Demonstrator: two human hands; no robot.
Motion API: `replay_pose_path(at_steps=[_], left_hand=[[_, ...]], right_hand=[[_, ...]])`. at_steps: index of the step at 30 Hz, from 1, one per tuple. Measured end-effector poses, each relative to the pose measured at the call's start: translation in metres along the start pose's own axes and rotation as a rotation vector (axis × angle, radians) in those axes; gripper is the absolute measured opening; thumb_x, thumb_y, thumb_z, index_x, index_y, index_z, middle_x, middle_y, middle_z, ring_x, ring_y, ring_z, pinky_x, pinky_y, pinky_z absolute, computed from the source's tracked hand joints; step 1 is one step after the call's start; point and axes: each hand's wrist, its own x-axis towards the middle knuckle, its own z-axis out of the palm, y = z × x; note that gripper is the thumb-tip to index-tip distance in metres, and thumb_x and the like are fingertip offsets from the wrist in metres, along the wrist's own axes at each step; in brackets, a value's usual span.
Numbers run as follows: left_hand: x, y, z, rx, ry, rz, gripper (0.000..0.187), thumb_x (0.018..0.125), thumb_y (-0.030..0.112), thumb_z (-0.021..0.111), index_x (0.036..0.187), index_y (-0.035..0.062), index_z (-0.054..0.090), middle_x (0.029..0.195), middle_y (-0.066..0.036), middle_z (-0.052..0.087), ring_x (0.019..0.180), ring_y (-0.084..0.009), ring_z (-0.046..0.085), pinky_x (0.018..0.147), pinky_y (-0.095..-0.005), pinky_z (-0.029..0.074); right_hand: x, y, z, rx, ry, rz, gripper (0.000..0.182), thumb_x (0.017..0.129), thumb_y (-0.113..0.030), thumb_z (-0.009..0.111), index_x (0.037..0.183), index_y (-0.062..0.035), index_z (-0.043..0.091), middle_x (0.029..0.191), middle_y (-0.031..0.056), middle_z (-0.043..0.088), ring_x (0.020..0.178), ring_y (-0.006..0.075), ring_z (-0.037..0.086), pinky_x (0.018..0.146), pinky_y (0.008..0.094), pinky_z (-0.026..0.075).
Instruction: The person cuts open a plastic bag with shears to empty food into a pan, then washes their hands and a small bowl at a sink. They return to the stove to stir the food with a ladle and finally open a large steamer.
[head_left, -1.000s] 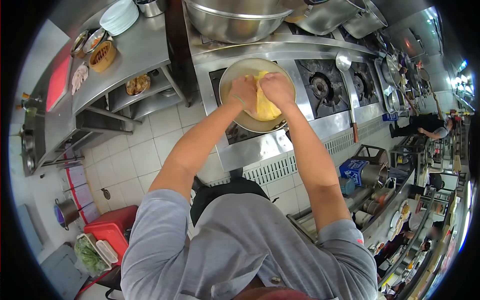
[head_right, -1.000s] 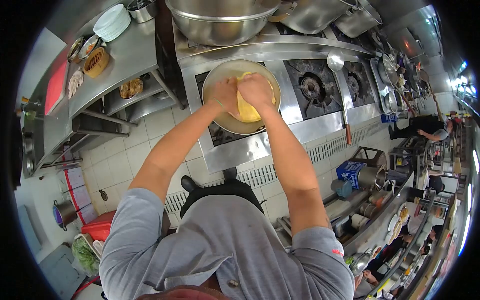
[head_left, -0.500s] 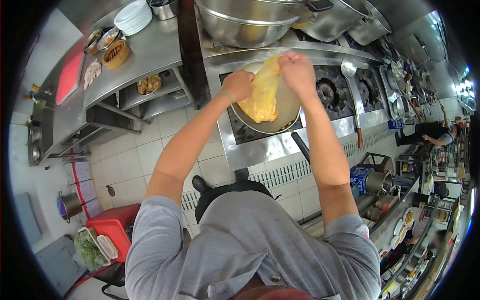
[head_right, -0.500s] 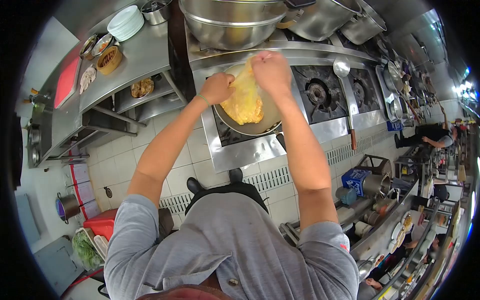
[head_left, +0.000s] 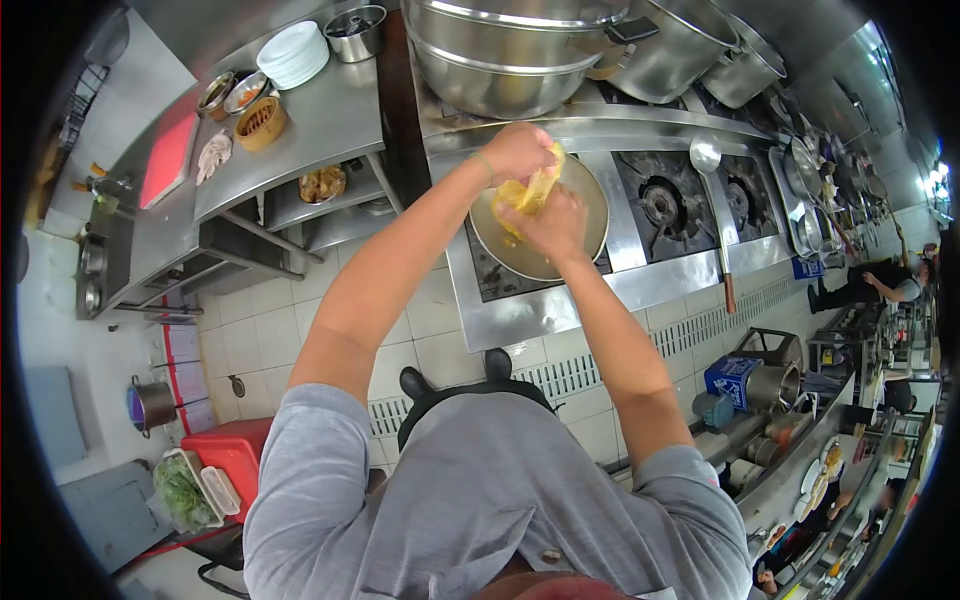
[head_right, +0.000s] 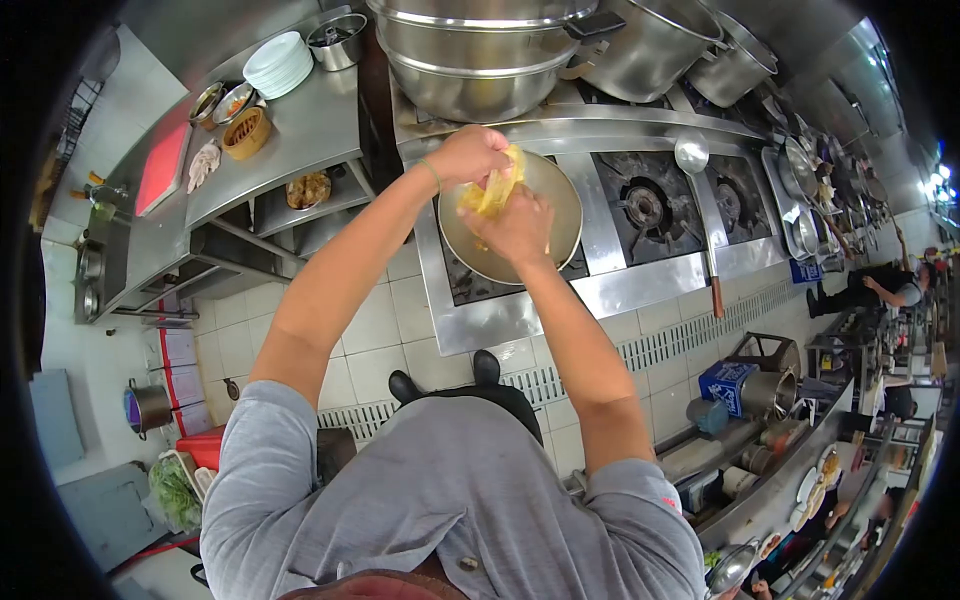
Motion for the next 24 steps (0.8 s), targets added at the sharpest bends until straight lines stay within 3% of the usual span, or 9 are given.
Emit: replay_pose_path(at_steps=[3, 6, 9, 12, 15, 18, 19, 24], left_hand=[[0.005, 0.01, 0.005, 0.101, -0.018, 0.032, 0.016, 0.079, 0.013, 0.069, 0.083, -0.0032, 0.069, 0.074, -0.005, 0.064, 0.062, -0.0128, 0.058, 0.056, -0.0293, 0.051], [0.005, 0.009, 0.006, 0.17, 0.008, 0.082, 0.017, 0.08, 0.015, 0.07, 0.084, -0.002, 0.07, 0.074, -0.004, 0.063, 0.062, -0.0112, 0.056, 0.056, -0.028, 0.049], [-0.003, -0.005, 0.009, 0.232, 0.037, 0.109, 0.019, 0.081, 0.018, 0.07, 0.083, -0.0008, 0.07, 0.073, -0.003, 0.063, 0.061, -0.0097, 0.055, 0.056, -0.0276, 0.048], [-0.024, -0.019, 0.006, 0.186, 0.04, 0.033, 0.02, 0.083, 0.02, 0.07, 0.083, 0.0001, 0.07, 0.072, -0.001, 0.062, 0.06, -0.0084, 0.053, 0.055, -0.0274, 0.046], [-0.036, -0.036, 0.006, 0.182, 0.025, -0.006, 0.022, 0.084, 0.022, 0.071, 0.085, 0.0006, 0.07, 0.071, 0.0, 0.061, 0.06, -0.0076, 0.051, 0.054, -0.0264, 0.044], [-0.045, -0.057, 0.009, 0.364, 0.024, 0.018, 0.024, 0.085, 0.025, 0.073, 0.086, 0.0013, 0.07, 0.07, 0.001, 0.059, 0.06, -0.0071, 0.048, 0.054, -0.0252, 0.042], [-0.046, -0.063, 0.01, 0.446, 0.022, 0.03, 0.025, 0.085, 0.026, 0.073, 0.087, 0.0016, 0.07, 0.07, 0.002, 0.059, 0.06, -0.0069, 0.047, 0.054, -0.0247, 0.041], [-0.043, -0.057, 0.012, 0.078, 0.058, -0.025, 0.027, 0.086, 0.031, 0.075, 0.085, 0.0039, 0.071, 0.068, 0.004, 0.056, 0.06, -0.0065, 0.045, 0.055, -0.0245, 0.04]], right_hand=[[0.01, 0.004, 0.007, 0.041, 0.078, -0.002, 0.05, 0.079, -0.049, 0.075, 0.09, -0.0009, 0.068, 0.086, 0.021, 0.068, 0.09, 0.0409, 0.063, 0.089, 0.051, 0.046], [0.026, 0.027, 0.021, 0.13, 0.123, 0.003, 0.032, 0.084, -0.032, 0.07, 0.082, -0.0007, 0.068, 0.078, 0.022, 0.067, 0.082, 0.0441, 0.062, 0.08, 0.0527, 0.048], [0.029, 0.04, 0.031, 0.152, 0.199, -0.14, 0.021, 0.082, -0.02, 0.068, 0.084, 0.0007, 0.067, 0.079, 0.0233, 0.066, 0.08, 0.046, 0.061, 0.075, 0.0527, 0.049], [0.014, 0.03, 0.049, 0.172, 0.382, -0.127, 0.014, 0.079, -0.011, 0.066, 0.076, 0.0027, 0.066, 0.079, 0.0263, 0.065, 0.078, 0.0448, 0.064, 0.069, 0.0515, 0.05], [-0.009, 0.011, 0.059, 0.409, 0.274, 0.083, 0.016, 0.08, -0.008, 0.062, 0.092, 0.0001, 0.068, 0.087, 0.0239, 0.069, 0.083, 0.0446, 0.065, 0.077, 0.0506, 0.05], [-0.014, 0.019, 0.082, 0.561, 0.363, 0.277, 0.018, 0.082, -0.007, 0.061, 0.097, 0.0001, 0.068, 0.093, 0.0244, 0.07, 0.089, 0.0422, 0.067, 0.078, 0.0473, 0.051], [-0.01, 0.026, 0.084, 0.658, 0.369, 0.237, 0.019, 0.084, -0.007, 0.061, 0.1, -0.001, 0.069, 0.094, 0.0235, 0.071, 0.09, 0.0411, 0.068, 0.077, 0.0449, 0.052], [0.012, 0.034, 0.035, 0.575, 0.301, 0.195, 0.022, 0.084, -0.008, 0.062, 0.104, -0.0025, 0.068, 0.098, 0.024, 0.07, 0.093, 0.0415, 0.067, 0.079, 0.0441, 0.052]])
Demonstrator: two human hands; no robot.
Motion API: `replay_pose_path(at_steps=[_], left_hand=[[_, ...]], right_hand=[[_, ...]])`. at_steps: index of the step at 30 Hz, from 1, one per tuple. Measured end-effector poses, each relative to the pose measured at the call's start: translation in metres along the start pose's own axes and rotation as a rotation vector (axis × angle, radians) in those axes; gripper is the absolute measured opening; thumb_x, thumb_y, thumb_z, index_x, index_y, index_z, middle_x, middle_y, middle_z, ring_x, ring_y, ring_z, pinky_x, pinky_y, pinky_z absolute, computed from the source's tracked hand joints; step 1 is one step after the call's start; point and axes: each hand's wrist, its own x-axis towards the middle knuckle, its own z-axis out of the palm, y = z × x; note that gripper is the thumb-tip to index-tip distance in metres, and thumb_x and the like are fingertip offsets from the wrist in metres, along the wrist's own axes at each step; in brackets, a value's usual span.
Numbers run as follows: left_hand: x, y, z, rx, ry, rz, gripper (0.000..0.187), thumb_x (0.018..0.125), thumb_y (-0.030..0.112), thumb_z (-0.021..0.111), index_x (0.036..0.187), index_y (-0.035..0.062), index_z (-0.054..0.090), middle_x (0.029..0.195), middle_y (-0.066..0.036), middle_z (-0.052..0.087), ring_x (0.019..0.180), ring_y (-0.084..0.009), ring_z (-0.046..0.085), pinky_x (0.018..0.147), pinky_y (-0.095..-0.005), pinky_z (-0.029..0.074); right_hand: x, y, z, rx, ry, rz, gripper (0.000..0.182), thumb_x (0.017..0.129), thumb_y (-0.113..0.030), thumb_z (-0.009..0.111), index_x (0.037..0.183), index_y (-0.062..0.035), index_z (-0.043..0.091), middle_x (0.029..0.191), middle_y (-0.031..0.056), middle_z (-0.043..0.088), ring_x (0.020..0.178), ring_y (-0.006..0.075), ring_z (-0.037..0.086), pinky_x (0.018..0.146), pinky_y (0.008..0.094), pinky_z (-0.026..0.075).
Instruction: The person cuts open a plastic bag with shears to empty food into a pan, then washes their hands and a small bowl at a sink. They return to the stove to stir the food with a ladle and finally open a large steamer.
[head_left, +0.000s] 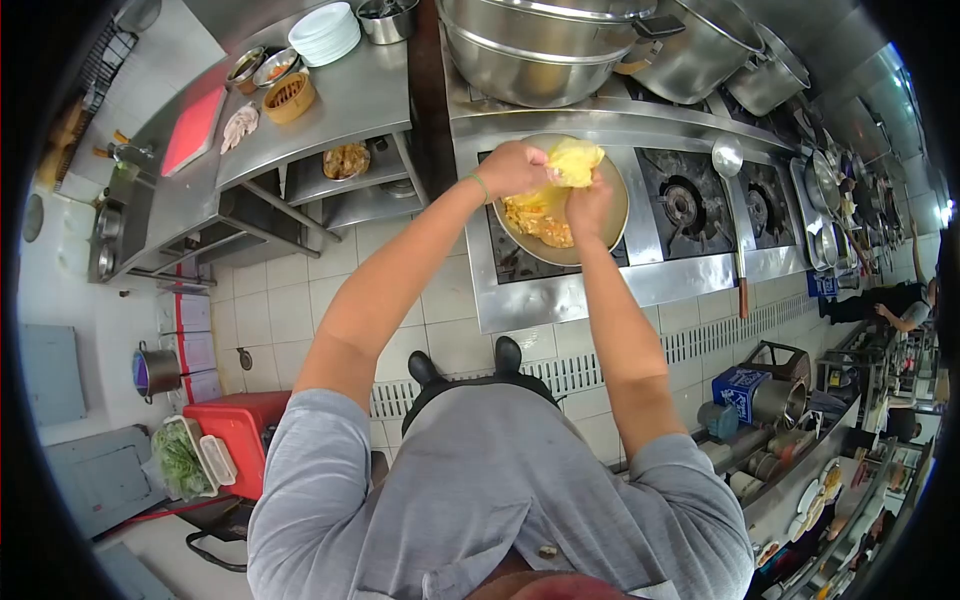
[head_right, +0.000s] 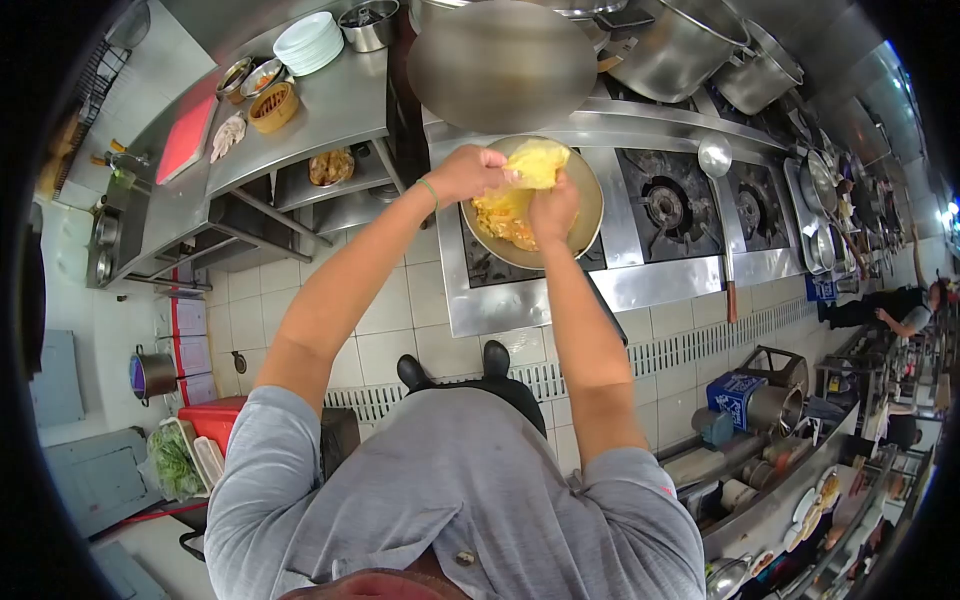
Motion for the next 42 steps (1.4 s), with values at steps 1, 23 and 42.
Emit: replay_pose_path(at_steps=[1, 23, 42], left_hand=[[0.001, 0.009, -0.003, -0.032, 0.001, 0.014, 0.027, 0.086, 0.031, 0.075, 0.085, 0.0044, 0.071, 0.068, 0.005, 0.055, 0.06, -0.0063, 0.045, 0.055, -0.0246, 0.039], [-0.097, -0.014, -0.055, -0.048, 0.514, 0.136, 0.03, 0.07, 0.031, 0.073, 0.081, 0.0029, 0.073, 0.07, -0.013, 0.068, 0.064, -0.0242, 0.066, 0.062, -0.0373, 0.051], [-0.873, -0.231, 0.048, 0.435, 1.341, -1.377, 0.025, 0.092, 0.017, 0.067, 0.11, -0.0001, 0.066, 0.098, -0.005, 0.069, 0.085, -0.0106, 0.063, 0.076, -0.0278, 0.051]], right_hand=[[0.007, -0.006, -0.006, -0.041, -0.018, -0.003, 0.023, 0.083, -0.008, 0.061, 0.104, -0.0028, 0.068, 0.099, 0.0243, 0.069, 0.094, 0.0415, 0.066, 0.08, 0.0442, 0.052], [-0.001, -0.132, 0.005, -0.178, -0.367, -0.69, 0.024, 0.083, -0.001, 0.064, 0.106, -0.0034, 0.07, 0.096, 0.0119, 0.073, 0.087, 0.0237, 0.069, 0.081, 0.0344, 0.053], [-0.608, -0.321, 0.315, 0.217, -2.088, -0.986, 0.051, 0.08, -0.021, 0.076, 0.123, 0.0025, 0.061, 0.125, 0.0203, 0.063, 0.115, 0.0286, 0.062, 0.09, 0.0374, 0.053]])
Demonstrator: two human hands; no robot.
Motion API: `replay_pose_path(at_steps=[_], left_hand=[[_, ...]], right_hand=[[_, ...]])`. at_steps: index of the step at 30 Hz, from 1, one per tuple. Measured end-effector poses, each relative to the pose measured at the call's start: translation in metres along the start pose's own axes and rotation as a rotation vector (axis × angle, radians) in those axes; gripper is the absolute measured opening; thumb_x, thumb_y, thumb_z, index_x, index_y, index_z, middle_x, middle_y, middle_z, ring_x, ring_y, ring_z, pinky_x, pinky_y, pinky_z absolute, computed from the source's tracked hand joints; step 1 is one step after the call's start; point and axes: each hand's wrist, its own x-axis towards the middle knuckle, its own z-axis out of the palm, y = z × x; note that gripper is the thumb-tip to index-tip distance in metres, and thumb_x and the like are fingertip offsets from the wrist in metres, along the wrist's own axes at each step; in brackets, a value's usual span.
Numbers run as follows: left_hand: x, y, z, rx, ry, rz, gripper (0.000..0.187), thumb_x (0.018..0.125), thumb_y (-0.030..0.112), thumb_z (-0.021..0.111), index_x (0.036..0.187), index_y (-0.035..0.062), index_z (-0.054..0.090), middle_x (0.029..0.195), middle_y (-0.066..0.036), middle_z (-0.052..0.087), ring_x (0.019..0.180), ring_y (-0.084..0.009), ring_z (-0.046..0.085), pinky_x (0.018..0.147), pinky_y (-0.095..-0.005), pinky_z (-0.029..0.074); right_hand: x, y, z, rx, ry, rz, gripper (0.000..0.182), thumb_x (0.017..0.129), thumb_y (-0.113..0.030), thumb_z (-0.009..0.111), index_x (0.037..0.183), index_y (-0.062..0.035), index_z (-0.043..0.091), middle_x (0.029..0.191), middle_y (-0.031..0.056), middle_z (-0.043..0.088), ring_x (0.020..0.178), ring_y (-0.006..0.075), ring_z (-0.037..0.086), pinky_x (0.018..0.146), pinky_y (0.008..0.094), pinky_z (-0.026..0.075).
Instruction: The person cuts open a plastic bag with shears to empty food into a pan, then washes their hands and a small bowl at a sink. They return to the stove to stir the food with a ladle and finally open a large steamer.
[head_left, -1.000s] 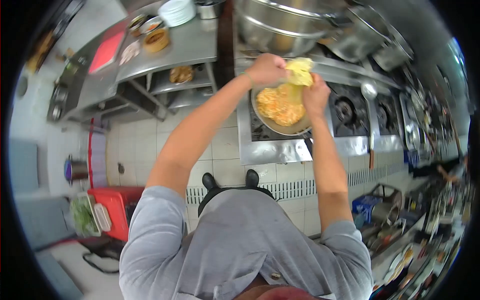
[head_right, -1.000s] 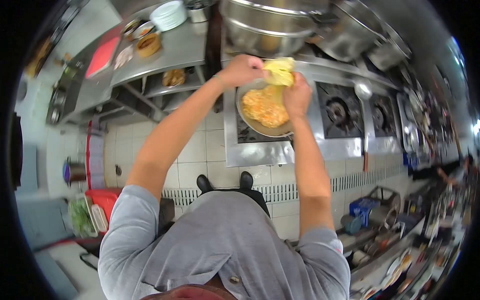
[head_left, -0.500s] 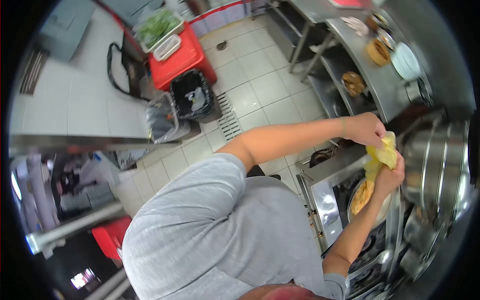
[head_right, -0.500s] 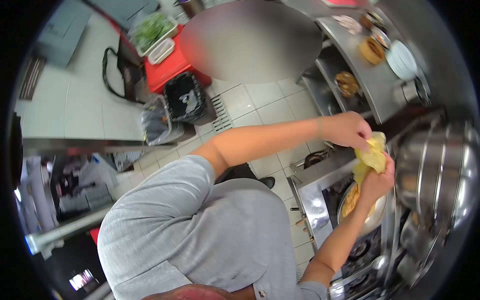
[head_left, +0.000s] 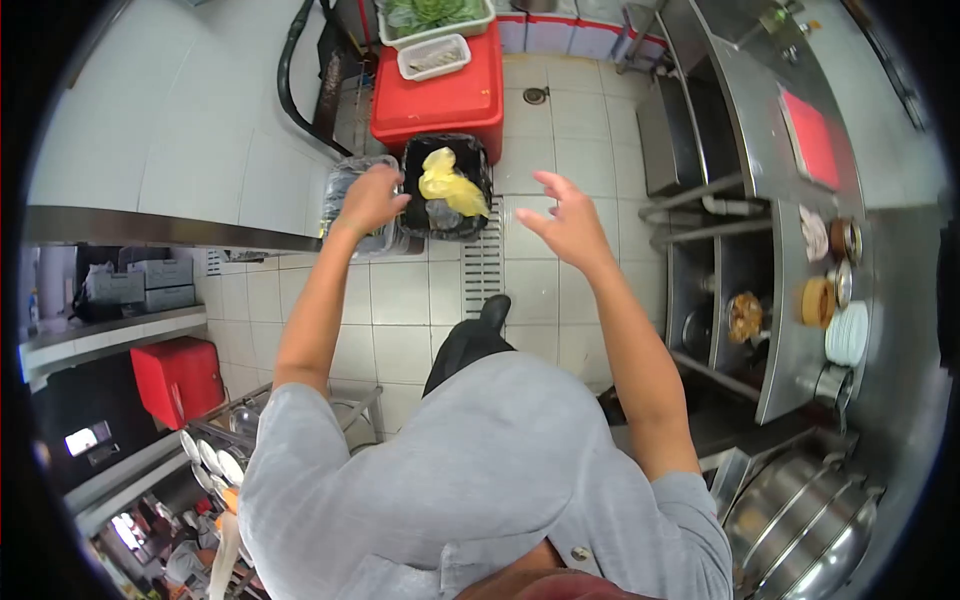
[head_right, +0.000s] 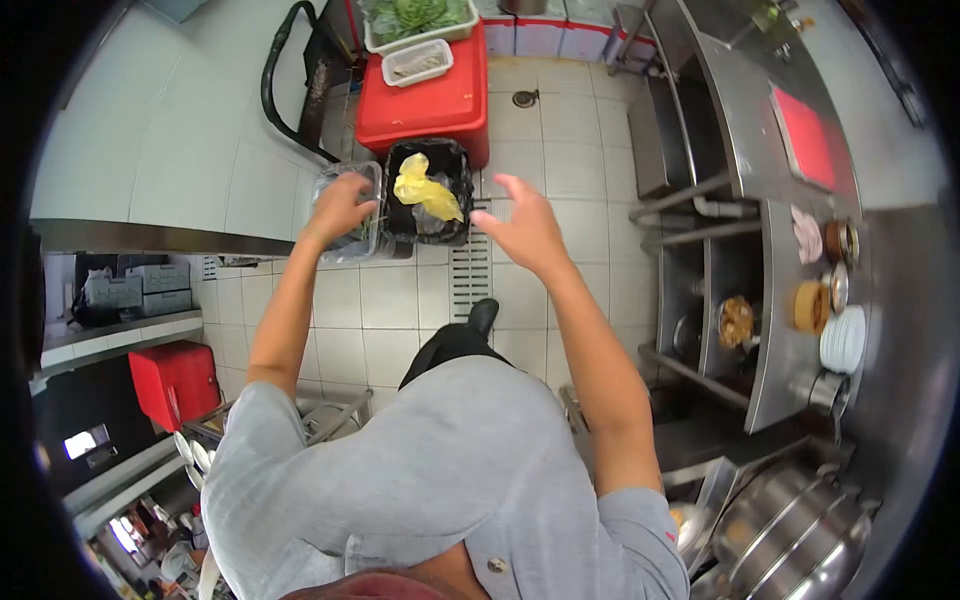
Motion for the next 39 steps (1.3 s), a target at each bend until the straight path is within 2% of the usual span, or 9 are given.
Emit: replay_pose_path(at_steps=[1, 3, 8, 16, 23, 26, 30, 32, 39], left_hand=[[0.001, -0.024, -0.005, -0.086, 0.074, 0.002, 0.031, 0.085, 0.022, 0.073, 0.106, 0.0003, 0.067, 0.103, -0.015, 0.069, 0.093, -0.0249, 0.067, 0.081, -0.0368, 0.052], [0.007, -0.045, -0.02, -0.619, 0.047, -0.173, 0.03, 0.087, 0.024, 0.071, 0.105, 0.0005, 0.067, 0.099, -0.013, 0.07, 0.087, -0.0234, 0.068, 0.077, -0.0355, 0.053], [0.074, -0.029, -0.013, -0.774, -0.039, -0.23, 0.02, 0.092, 0.011, 0.067, 0.108, -0.0001, 0.066, 0.092, -0.003, 0.068, 0.086, -0.0112, 0.064, 0.077, -0.027, 0.051], [0.328, 0.157, 0.005, -1.191, -0.31, -0.177, 0.021, 0.095, 0.015, 0.064, 0.114, 0.0039, 0.066, 0.106, -0.003, 0.069, 0.09, -0.0096, 0.066, 0.074, -0.0241, 0.051], [0.517, 0.259, -0.018, -1.21, -0.474, -0.042, 0.021, 0.095, 0.014, 0.064, 0.113, 0.0012, 0.065, 0.108, -0.005, 0.07, 0.091, -0.0118, 0.066, 0.08, -0.026, 0.052], [0.602, 0.271, -0.013, -1.2, -0.506, -0.006, 0.022, 0.096, 0.015, 0.064, 0.112, 0.001, 0.065, 0.107, -0.005, 0.07, 0.091, -0.013, 0.066, 0.081, -0.0268, 0.051], [0.728, 0.273, 0.005, -1.169, -0.601, 0.046, 0.023, 0.096, 0.016, 0.063, 0.114, 0.0017, 0.065, 0.107, -0.005, 0.07, 0.091, -0.0131, 0.066, 0.081, -0.0277, 0.051], [0.794, 0.288, 0.01, -1.093, -0.63, 0.047, 0.023, 0.096, 0.015, 0.063, 0.115, 0.0019, 0.065, 0.107, -0.005, 0.07, 0.09, -0.0122, 0.066, 0.081, -0.0275, 0.051], [0.975, 0.341, 0.002, -1.032, -0.85, 0.188, 0.022, 0.097, 0.012, 0.062, 0.116, 0.001, 0.065, 0.109, -0.002, 0.068, 0.094, -0.0096, 0.064, 0.08, -0.0245, 0.049]], right_hand=[[0.011, 0.005, -0.013, 0.035, 0.005, 0.017, 0.05, 0.08, -0.021, 0.077, 0.122, 0.0028, 0.062, 0.122, 0.0199, 0.065, 0.112, 0.0279, 0.064, 0.09, 0.0369, 0.053], [0.026, 0.023, -0.039, 0.089, 0.013, 0.103, 0.048, 0.082, -0.021, 0.077, 0.12, 0.0036, 0.062, 0.116, 0.0179, 0.067, 0.107, 0.0251, 0.065, 0.088, 0.0352, 0.053], [0.053, 0.122, -0.161, 0.343, 0.27, 0.329, 0.039, 0.085, -0.018, 0.076, 0.115, 0.005, 0.065, 0.103, 0.0109, 0.071, 0.093, 0.0154, 0.066, 0.083, 0.0292, 0.054], [0.125, 0.254, -0.379, 0.531, 0.618, 0.465, 0.03, 0.091, -0.018, 0.069, 0.112, 0.0024, 0.064, 0.097, 0.0094, 0.071, 0.083, 0.0134, 0.066, 0.068, 0.0257, 0.053], [0.272, 0.331, -0.499, 0.454, 0.649, 0.569, 0.027, 0.089, -0.024, 0.071, 0.102, -0.0001, 0.067, 0.085, 0.0068, 0.068, 0.07, 0.0113, 0.061, 0.059, 0.0264, 0.05], [0.351, 0.38, -0.526, 0.265, 0.427, 0.854, 0.025, 0.088, -0.024, 0.072, 0.097, -0.0008, 0.066, 0.081, 0.0071, 0.067, 0.064, 0.0123, 0.06, 0.053, 0.0282, 0.05], [0.471, 0.44, -0.545, 0.59, 0.211, 0.943, 0.024, 0.083, -0.019, 0.075, 0.095, 0.0004, 0.067, 0.084, 0.0129, 0.07, 0.063, 0.0197, 0.065, 0.056, 0.0322, 0.054], [0.543, 0.469, -0.553, 0.903, 0.226, 0.696, 0.029, 0.083, -0.017, 0.075, 0.103, 0.0019, 0.067, 0.09, 0.0144, 0.071, 0.073, 0.021, 0.068, 0.062, 0.0316, 0.055], [0.653, 0.521, -0.646, 0.564, 0.884, 0.633, 0.03, 0.086, -0.009, 0.07, 0.112, 0.0041, 0.064, 0.096, 0.0112, 0.07, 0.082, 0.0192, 0.067, 0.066, 0.0315, 0.056]])
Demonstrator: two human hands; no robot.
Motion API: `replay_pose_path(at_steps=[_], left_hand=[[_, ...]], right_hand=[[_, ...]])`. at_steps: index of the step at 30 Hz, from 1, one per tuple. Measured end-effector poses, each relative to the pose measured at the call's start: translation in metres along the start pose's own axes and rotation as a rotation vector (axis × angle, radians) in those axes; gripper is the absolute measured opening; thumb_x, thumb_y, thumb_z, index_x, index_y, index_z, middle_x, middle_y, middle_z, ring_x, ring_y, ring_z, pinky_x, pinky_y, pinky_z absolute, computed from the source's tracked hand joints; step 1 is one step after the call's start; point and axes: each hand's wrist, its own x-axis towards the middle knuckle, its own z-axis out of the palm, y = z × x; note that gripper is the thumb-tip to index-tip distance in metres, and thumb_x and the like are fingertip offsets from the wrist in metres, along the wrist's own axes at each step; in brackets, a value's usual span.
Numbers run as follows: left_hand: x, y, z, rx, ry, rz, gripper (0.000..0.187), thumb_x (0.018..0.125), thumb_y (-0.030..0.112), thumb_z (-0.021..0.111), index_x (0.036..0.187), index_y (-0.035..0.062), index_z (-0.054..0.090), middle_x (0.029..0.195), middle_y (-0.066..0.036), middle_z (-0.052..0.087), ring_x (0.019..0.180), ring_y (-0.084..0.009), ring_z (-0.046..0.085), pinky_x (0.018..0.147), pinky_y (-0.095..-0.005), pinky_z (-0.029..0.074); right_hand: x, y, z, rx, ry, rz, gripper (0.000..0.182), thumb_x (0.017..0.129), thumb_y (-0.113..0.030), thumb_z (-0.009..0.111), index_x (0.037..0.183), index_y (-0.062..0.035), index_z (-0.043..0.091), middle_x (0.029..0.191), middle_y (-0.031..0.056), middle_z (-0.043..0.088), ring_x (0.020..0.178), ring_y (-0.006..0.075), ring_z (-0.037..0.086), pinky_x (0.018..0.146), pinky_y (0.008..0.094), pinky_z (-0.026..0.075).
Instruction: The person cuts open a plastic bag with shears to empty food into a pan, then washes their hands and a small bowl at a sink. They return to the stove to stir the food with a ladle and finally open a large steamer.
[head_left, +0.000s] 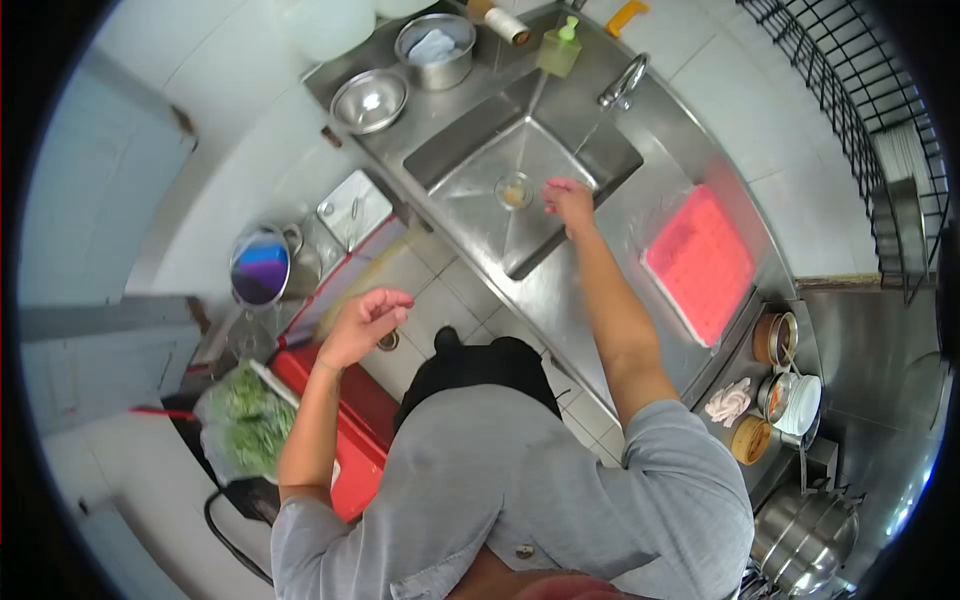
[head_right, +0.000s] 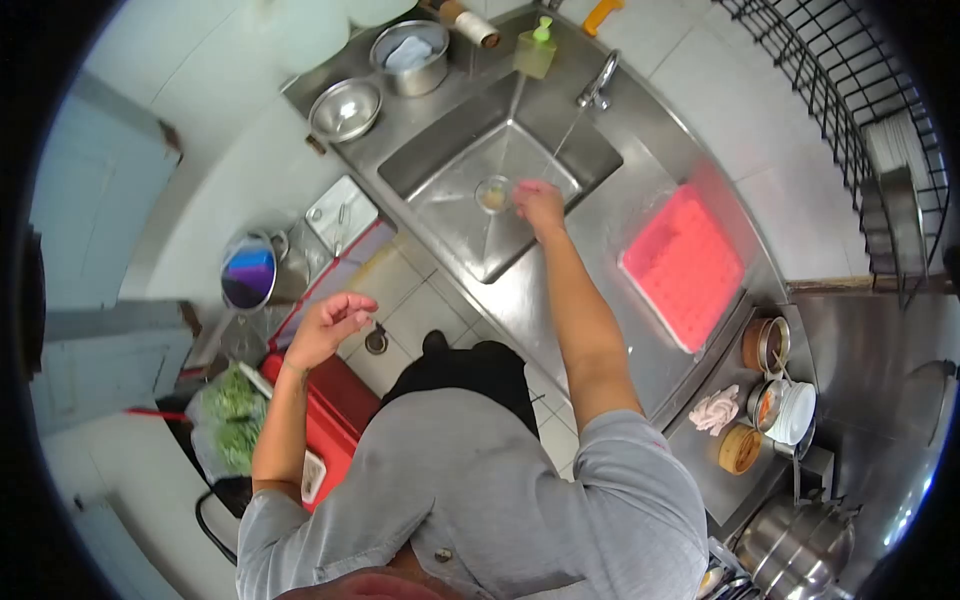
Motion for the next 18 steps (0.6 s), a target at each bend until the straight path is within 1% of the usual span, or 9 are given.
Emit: replay_pose_path(at_steps=[3, 6, 8, 11, 12, 15, 16, 17, 18], left_hand=[[0.056, 0.028, -0.022, -0.065, -0.039, 0.022, 0.023, 0.098, 0.012, 0.062, 0.117, 0.0009, 0.064, 0.11, -0.002, 0.068, 0.094, -0.0101, 0.064, 0.081, -0.0247, 0.049], [0.099, 0.035, -0.032, -0.023, -0.063, 0.076, 0.026, 0.097, 0.015, 0.063, 0.119, 0.0006, 0.063, 0.111, -0.003, 0.068, 0.094, -0.0096, 0.064, 0.079, -0.025, 0.049], [0.133, 0.058, -0.034, -0.066, -0.071, 0.052, 0.026, 0.097, 0.017, 0.063, 0.118, 0.0009, 0.064, 0.111, -0.003, 0.069, 0.093, -0.0094, 0.064, 0.079, -0.0251, 0.049], [0.182, 0.067, -0.03, -0.061, -0.138, 0.014, 0.028, 0.099, 0.022, 0.062, 0.118, 0.002, 0.064, 0.109, -0.003, 0.069, 0.091, -0.0093, 0.063, 0.078, -0.0252, 0.05], [0.204, 0.069, -0.027, -0.028, -0.163, 0.016, 0.028, 0.099, 0.023, 0.061, 0.118, 0.0021, 0.065, 0.108, -0.003, 0.069, 0.091, -0.0093, 0.063, 0.077, -0.0252, 0.05], [0.289, 0.073, -0.008, 0.047, -0.222, -0.037, 0.035, 0.099, 0.033, 0.06, 0.117, 0.0024, 0.065, 0.102, -0.002, 0.069, 0.088, -0.0095, 0.063, 0.075, -0.0257, 0.051], [0.325, 0.069, 0.005, 0.061, -0.201, -0.044, 0.038, 0.099, 0.036, 0.06, 0.116, 0.0031, 0.065, 0.1, -0.002, 0.068, 0.087, -0.0101, 0.063, 0.074, -0.0256, 0.05], [0.362, 0.061, 0.023, 0.074, -0.188, -0.055, 0.04, 0.098, 0.039, 0.06, 0.115, 0.0038, 0.065, 0.098, -0.001, 0.068, 0.086, -0.0106, 0.063, 0.074, -0.0254, 0.05], [0.401, 0.051, 0.044, 0.03, -0.198, -0.042, 0.041, 0.097, 0.041, 0.06, 0.113, 0.0042, 0.065, 0.098, -0.002, 0.068, 0.086, -0.0114, 0.063, 0.073, -0.0248, 0.05]], right_hand=[[0.072, -0.01, -0.053, 0.093, 0.11, 0.04, 0.033, 0.091, -0.016, 0.068, 0.115, 0.0044, 0.062, 0.095, 0.0126, 0.07, 0.075, 0.0211, 0.068, 0.06, 0.032, 0.056], [0.162, -0.038, -0.1, 0.49, 0.334, 0.085, 0.035, 0.095, -0.027, 0.066, 0.113, 0.0033, 0.061, 0.092, 0.0154, 0.069, 0.07, 0.0222, 0.068, 0.056, 0.0313, 0.056], [0.219, -0.054, -0.116, 0.668, 0.392, 0.086, 0.038, 0.096, -0.035, 0.066, 0.107, 0.0014, 0.061, 0.091, 0.0181, 0.069, 0.069, 0.0226, 0.068, 0.056, 0.0311, 0.057], [0.27, -0.047, -0.137, 0.699, 0.251, 0.054, 0.039, 0.094, -0.036, 0.068, 0.108, 0.0004, 0.061, 0.093, 0.0207, 0.068, 0.068, 0.0247, 0.068, 0.055, 0.0327, 0.057], [0.269, -0.053, -0.144, 0.609, 0.246, 0.094, 0.036, 0.092, -0.024, 0.071, 0.117, 0.0006, 0.062, 0.098, 0.0163, 0.068, 0.075, 0.0225, 0.067, 0.063, 0.0313, 0.057], [0.255, -0.049, -0.135, 0.067, 0.31, -0.396, 0.037, 0.089, -0.008, 0.07, 0.125, 0.0006, 0.061, 0.1, 0.0098, 0.067, 0.085, 0.0181, 0.065, 0.074, 0.029, 0.053], [0.246, -0.048, -0.136, 0.033, 0.256, -0.447, 0.039, 0.086, 0.002, 0.066, 0.124, 0.0019, 0.062, 0.101, 0.0051, 0.065, 0.09, 0.014, 0.061, 0.08, 0.0266, 0.05], [0.219, -0.06, -0.123, -0.393, 0.475, -0.42, 0.039, 0.086, 0.001, 0.066, 0.124, 0.0026, 0.062, 0.102, 0.0055, 0.065, 0.086, 0.0141, 0.061, 0.079, 0.0285, 0.051], [0.195, -0.065, -0.098, -0.155, 0.614, -0.389, 0.032, 0.088, -0.002, 0.066, 0.12, 0.0032, 0.064, 0.094, 0.0055, 0.065, 0.08, 0.0127, 0.06, 0.072, 0.0268, 0.049]])
